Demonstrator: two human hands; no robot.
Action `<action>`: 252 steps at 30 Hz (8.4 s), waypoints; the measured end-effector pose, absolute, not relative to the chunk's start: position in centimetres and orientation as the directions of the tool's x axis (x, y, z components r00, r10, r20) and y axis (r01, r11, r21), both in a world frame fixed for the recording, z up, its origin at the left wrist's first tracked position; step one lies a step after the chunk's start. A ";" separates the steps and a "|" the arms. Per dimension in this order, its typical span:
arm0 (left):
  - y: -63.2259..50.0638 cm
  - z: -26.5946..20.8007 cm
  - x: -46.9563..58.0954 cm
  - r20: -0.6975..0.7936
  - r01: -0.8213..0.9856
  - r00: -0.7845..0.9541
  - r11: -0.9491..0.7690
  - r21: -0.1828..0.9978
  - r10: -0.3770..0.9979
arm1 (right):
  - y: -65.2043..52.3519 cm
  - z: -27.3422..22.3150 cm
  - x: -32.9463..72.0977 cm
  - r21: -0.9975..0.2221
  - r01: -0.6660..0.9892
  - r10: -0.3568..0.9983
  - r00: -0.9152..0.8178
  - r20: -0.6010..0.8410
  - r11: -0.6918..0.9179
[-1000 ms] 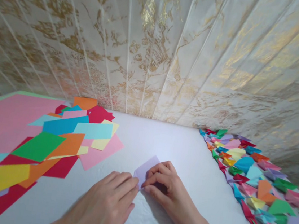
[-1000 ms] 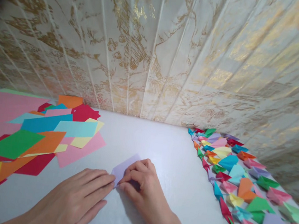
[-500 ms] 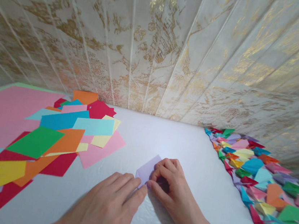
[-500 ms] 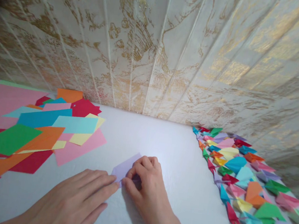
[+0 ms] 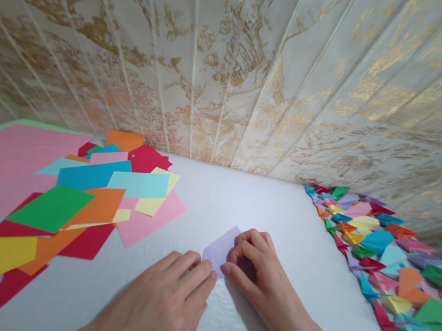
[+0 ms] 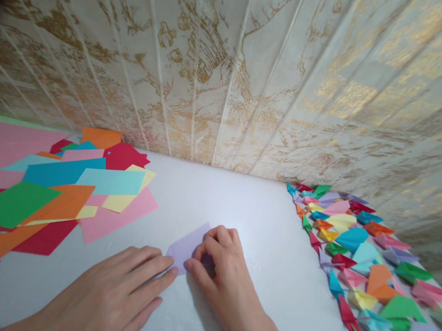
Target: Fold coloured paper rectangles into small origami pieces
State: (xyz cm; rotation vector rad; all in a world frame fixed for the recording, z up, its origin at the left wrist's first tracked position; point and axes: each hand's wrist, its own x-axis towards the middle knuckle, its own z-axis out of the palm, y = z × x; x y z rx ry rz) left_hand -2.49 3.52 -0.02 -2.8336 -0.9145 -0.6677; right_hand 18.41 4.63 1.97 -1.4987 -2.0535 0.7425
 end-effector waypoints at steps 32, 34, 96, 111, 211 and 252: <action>2.9 0.7 -2.1 0.341 0.613 0.710 -0.779 0.130 0.616 | 4.5 1.8 18.6 -0.573 0.762 0.951 -0.278 0.132 0.302; 2.7 0.7 -2.0 0.341 0.627 0.701 -0.769 0.125 0.627 | 4.2 1.9 18.3 -0.576 0.761 0.953 -0.270 0.137 0.298; 4.5 1.3 -4.1 0.313 0.413 0.876 -0.906 -0.092 0.367 | 2.6 2.4 17.0 -0.492 0.640 0.803 -0.527 0.278 0.591; 4.1 1.7 -3.9 0.189 0.543 0.776 -0.789 0.286 0.602 | 1.9 1.5 16.3 -0.416 0.633 0.756 -0.516 0.402 0.653; 4.0 0.8 -2.7 0.196 0.639 0.604 -0.616 0.461 0.772 | 2.3 2.1 16.3 -0.804 0.526 0.937 -0.333 0.104 0.277; 3.7 1.5 -2.1 0.364 0.490 0.663 -0.747 0.449 0.654 | 3.4 5.2 19.9 -0.446 0.686 0.794 -0.600 0.100 0.575</action>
